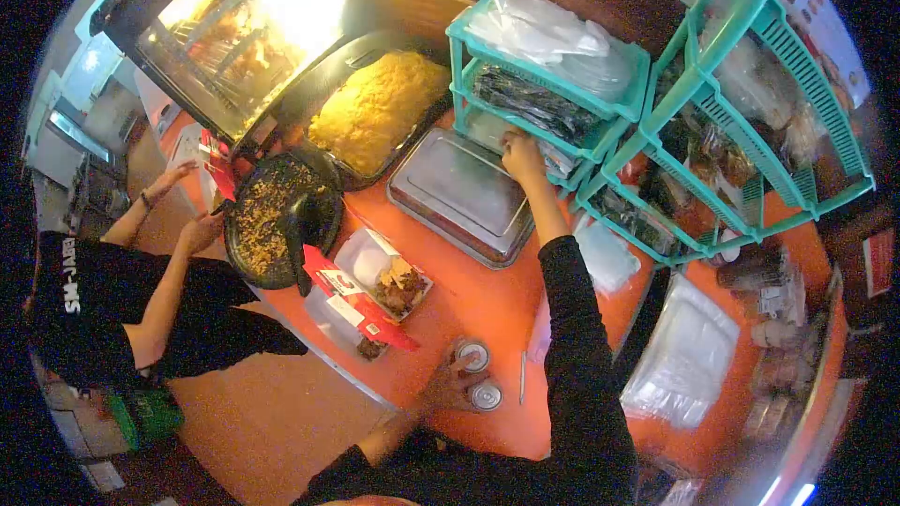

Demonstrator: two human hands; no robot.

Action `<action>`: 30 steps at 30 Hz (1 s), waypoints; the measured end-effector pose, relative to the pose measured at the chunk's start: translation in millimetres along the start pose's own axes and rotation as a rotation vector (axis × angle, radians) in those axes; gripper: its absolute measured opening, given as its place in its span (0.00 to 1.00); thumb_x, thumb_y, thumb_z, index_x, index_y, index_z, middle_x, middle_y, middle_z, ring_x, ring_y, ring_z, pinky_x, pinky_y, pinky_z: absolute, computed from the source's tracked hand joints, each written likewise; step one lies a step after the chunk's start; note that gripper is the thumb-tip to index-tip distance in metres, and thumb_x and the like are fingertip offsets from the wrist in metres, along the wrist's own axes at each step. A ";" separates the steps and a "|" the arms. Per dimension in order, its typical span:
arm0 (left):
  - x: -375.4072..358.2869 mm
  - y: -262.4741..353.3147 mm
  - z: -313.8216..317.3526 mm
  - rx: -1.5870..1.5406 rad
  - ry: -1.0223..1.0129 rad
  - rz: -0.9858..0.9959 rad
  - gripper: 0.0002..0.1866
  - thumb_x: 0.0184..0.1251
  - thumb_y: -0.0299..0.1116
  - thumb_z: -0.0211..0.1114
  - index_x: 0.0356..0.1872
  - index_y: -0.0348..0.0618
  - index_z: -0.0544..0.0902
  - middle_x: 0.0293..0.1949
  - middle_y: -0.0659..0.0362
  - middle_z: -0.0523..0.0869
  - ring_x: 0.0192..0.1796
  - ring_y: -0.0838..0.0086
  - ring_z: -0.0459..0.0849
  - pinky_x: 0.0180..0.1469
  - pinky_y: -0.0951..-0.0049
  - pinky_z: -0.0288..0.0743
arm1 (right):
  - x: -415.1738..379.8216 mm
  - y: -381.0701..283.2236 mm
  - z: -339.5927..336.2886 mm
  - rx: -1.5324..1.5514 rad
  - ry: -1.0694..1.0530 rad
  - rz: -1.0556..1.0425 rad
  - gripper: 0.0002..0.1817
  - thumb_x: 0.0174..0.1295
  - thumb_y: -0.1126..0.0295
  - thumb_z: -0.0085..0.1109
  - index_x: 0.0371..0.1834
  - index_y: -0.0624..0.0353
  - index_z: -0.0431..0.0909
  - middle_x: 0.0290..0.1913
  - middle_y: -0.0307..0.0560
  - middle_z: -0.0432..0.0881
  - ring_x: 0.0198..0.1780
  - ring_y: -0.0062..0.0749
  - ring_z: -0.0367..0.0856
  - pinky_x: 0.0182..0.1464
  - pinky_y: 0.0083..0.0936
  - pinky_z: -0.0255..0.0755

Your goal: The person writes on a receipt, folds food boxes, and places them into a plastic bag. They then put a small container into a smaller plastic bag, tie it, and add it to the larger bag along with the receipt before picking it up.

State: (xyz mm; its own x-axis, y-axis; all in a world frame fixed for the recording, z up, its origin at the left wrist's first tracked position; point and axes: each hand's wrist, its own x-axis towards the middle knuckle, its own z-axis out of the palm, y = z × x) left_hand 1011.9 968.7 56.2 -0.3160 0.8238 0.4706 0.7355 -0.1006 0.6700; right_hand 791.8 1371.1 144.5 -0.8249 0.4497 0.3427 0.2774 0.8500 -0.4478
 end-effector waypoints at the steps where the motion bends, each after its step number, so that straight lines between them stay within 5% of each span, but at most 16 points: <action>1: 0.0 0.7 0.5 -0.007 0.009 -0.008 0.41 0.24 0.57 0.81 0.49 0.55 0.82 0.68 0.56 0.61 0.67 0.35 0.58 0.67 0.33 0.58 | -0.2 -0.4 -1.8 0.000 0.003 0.004 0.12 0.55 0.73 0.53 0.40 0.51 0.82 0.39 0.54 0.83 0.45 0.56 0.82 0.49 0.48 0.75; 3: -2.0 -2.1 3.3 -0.012 0.020 -0.007 0.41 0.24 0.58 0.81 0.49 0.55 0.82 0.68 0.57 0.61 0.67 0.35 0.57 0.66 0.33 0.59 | 2.2 -3.5 -7.6 -0.024 0.050 -0.176 0.16 0.54 0.75 0.53 0.45 0.49 0.82 0.45 0.55 0.83 0.49 0.55 0.80 0.51 0.46 0.75; 7: -4.3 -3.0 7.4 0.024 0.019 -0.007 0.43 0.22 0.59 0.80 0.49 0.55 0.82 0.68 0.58 0.62 0.68 0.36 0.58 0.66 0.33 0.59 | 7.1 -10.1 -21.3 -0.158 -0.262 0.014 0.15 0.54 0.77 0.50 0.45 0.57 0.77 0.50 0.53 0.79 0.52 0.57 0.77 0.51 0.46 0.71; 9: -5.1 -4.7 8.8 0.018 0.051 0.020 0.43 0.21 0.59 0.80 0.49 0.55 0.82 0.68 0.58 0.62 0.68 0.36 0.58 0.66 0.33 0.59 | 0.1 -9.0 -23.1 -0.099 -0.103 -0.280 0.14 0.52 0.79 0.48 0.43 0.59 0.76 0.42 0.55 0.79 0.47 0.57 0.79 0.46 0.46 0.71; 13: -12.8 -6.5 12.9 0.034 -0.003 -0.023 0.43 0.21 0.60 0.80 0.48 0.55 0.83 0.66 0.58 0.63 0.67 0.38 0.60 0.66 0.33 0.59 | 5.7 5.7 -9.0 0.036 -0.144 -0.135 0.21 0.48 0.79 0.49 0.48 0.55 0.77 0.44 0.58 0.82 0.52 0.57 0.78 0.53 0.47 0.72; 18: -2.5 -5.6 5.9 0.019 0.035 0.017 0.41 0.22 0.60 0.80 0.48 0.54 0.84 0.65 0.58 0.63 0.66 0.39 0.62 0.67 0.33 0.59 | 14.5 11.7 1.4 0.230 -0.027 0.016 0.13 0.46 0.79 0.48 0.36 0.56 0.75 0.34 0.60 0.80 0.41 0.58 0.78 0.44 0.47 0.70; 20: -0.5 -3.2 1.6 0.008 0.034 0.029 0.37 0.31 0.58 0.80 0.49 0.58 0.84 0.61 0.52 0.67 0.65 0.37 0.64 0.65 0.34 0.61 | 10.9 7.6 1.2 0.184 -0.036 -0.030 0.13 0.48 0.80 0.47 0.37 0.56 0.76 0.33 0.59 0.79 0.40 0.57 0.78 0.42 0.44 0.70; 25: 0.4 -3.7 6.3 0.000 0.078 0.040 0.37 0.29 0.59 0.80 0.48 0.56 0.85 0.61 0.53 0.65 0.66 0.37 0.63 0.64 0.34 0.61 | 13.1 8.1 20.6 0.059 0.134 -0.199 0.14 0.52 0.78 0.48 0.40 0.53 0.78 0.35 0.59 0.80 0.41 0.58 0.79 0.43 0.45 0.70; 28: 0.8 -2.6 4.6 0.001 0.055 0.026 0.40 0.28 0.59 0.80 0.50 0.56 0.82 0.64 0.55 0.63 0.67 0.36 0.60 0.65 0.33 0.60 | 9.1 -2.8 22.9 0.113 0.225 -0.025 0.11 0.54 0.74 0.54 0.39 0.52 0.80 0.39 0.58 0.81 0.45 0.59 0.79 0.47 0.46 0.71; 30: 0.1 -3.6 6.1 -0.002 0.065 0.027 0.42 0.27 0.59 0.80 0.52 0.56 0.80 0.67 0.57 0.61 0.68 0.35 0.58 0.65 0.32 0.60 | 5.3 -5.5 14.0 0.175 0.248 -0.196 0.07 0.55 0.69 0.59 0.37 0.52 0.81 0.39 0.56 0.82 0.45 0.59 0.79 0.48 0.44 0.72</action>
State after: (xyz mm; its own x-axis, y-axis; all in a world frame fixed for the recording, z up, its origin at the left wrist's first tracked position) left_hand 1012.8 972.5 50.4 -0.3341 0.7831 0.5246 0.7431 -0.1235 0.6577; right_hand 779.0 1364.9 137.2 -0.7034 0.3535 0.6166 0.0193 0.8767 -0.4806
